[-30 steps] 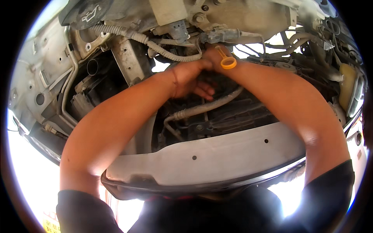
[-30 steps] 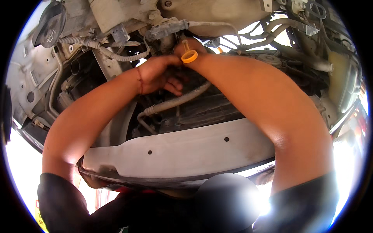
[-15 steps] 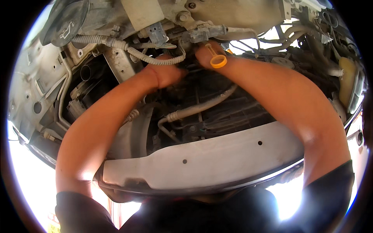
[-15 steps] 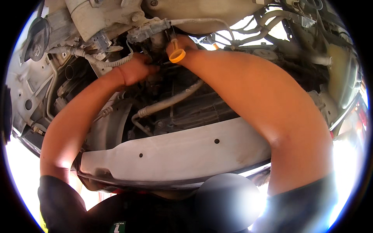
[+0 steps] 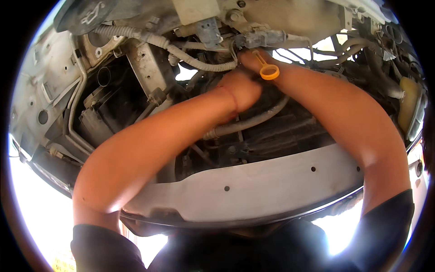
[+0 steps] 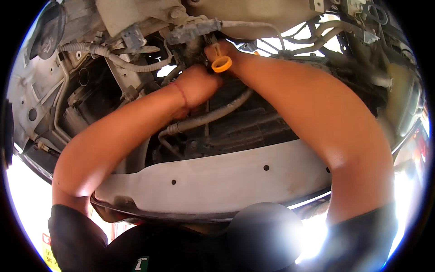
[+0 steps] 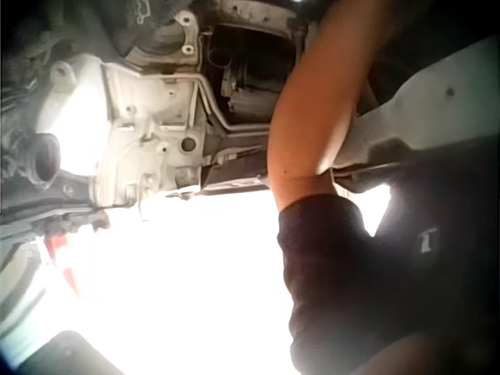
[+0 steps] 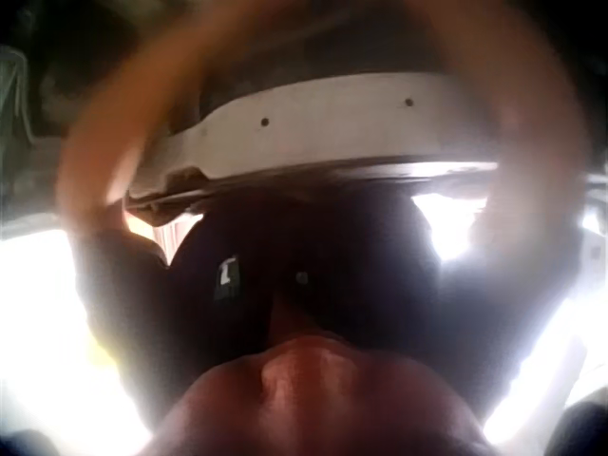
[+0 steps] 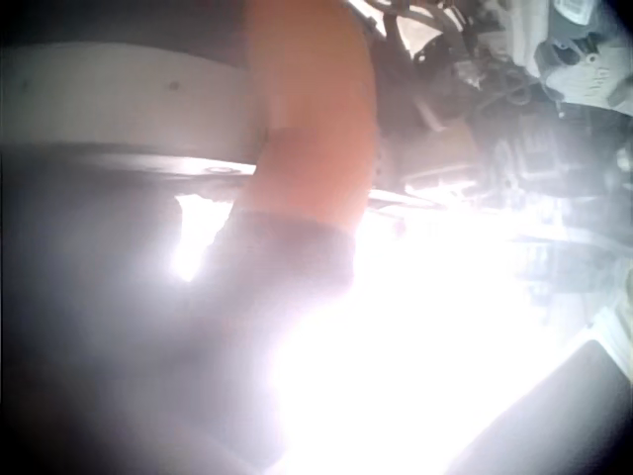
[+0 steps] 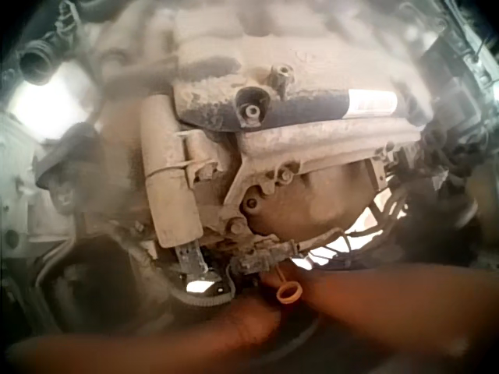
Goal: The person removes a metal fitting from the engine bay, wipes down the surrounding engine area with a cloth, and applies a substance from a tube to a component.
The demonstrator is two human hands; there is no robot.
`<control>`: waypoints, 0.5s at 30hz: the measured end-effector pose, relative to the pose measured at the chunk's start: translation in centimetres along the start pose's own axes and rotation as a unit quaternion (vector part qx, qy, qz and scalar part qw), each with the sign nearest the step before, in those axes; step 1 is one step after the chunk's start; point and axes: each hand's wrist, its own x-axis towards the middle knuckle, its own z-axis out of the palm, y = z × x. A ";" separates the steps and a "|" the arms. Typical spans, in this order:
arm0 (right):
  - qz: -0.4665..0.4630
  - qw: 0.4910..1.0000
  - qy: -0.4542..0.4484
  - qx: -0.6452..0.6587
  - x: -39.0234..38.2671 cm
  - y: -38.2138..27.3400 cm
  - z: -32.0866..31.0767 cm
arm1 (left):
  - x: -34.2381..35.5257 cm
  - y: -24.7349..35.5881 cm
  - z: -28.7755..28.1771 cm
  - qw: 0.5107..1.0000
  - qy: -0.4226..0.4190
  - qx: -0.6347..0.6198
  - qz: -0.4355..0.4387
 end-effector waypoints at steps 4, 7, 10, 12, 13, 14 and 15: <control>0.006 0.983 -0.001 0.185 -1.3 0.6 0.6 | 4.3 -8.3 -3.9 0.912 -0.009 0.393 0.121; 0.095 0.962 0.004 0.254 -2.1 -1.9 0.5 | 6.4 -10.6 -5.4 0.844 -0.007 0.531 0.080; -0.042 0.999 -0.005 -0.027 -0.4 2.1 1.6 | 7.0 -8.6 -3.7 0.843 -0.046 0.527 0.100; -0.069 0.992 -0.005 -0.108 -0.4 1.2 1.3 | 5.3 -7.6 -3.7 0.923 0.006 0.349 0.159; -0.086 0.987 0.001 -0.134 -0.1 0.5 1.1 | 7.3 -9.9 -3.3 0.892 -0.014 0.413 0.185; -0.092 0.988 0.017 -0.127 0.0 1.7 1.4 | 6.8 -8.9 -2.9 0.906 -0.006 0.381 0.183; -0.099 0.983 0.047 -0.146 0.4 1.9 1.4 | 5.6 -7.7 -3.1 0.921 0.006 0.347 0.176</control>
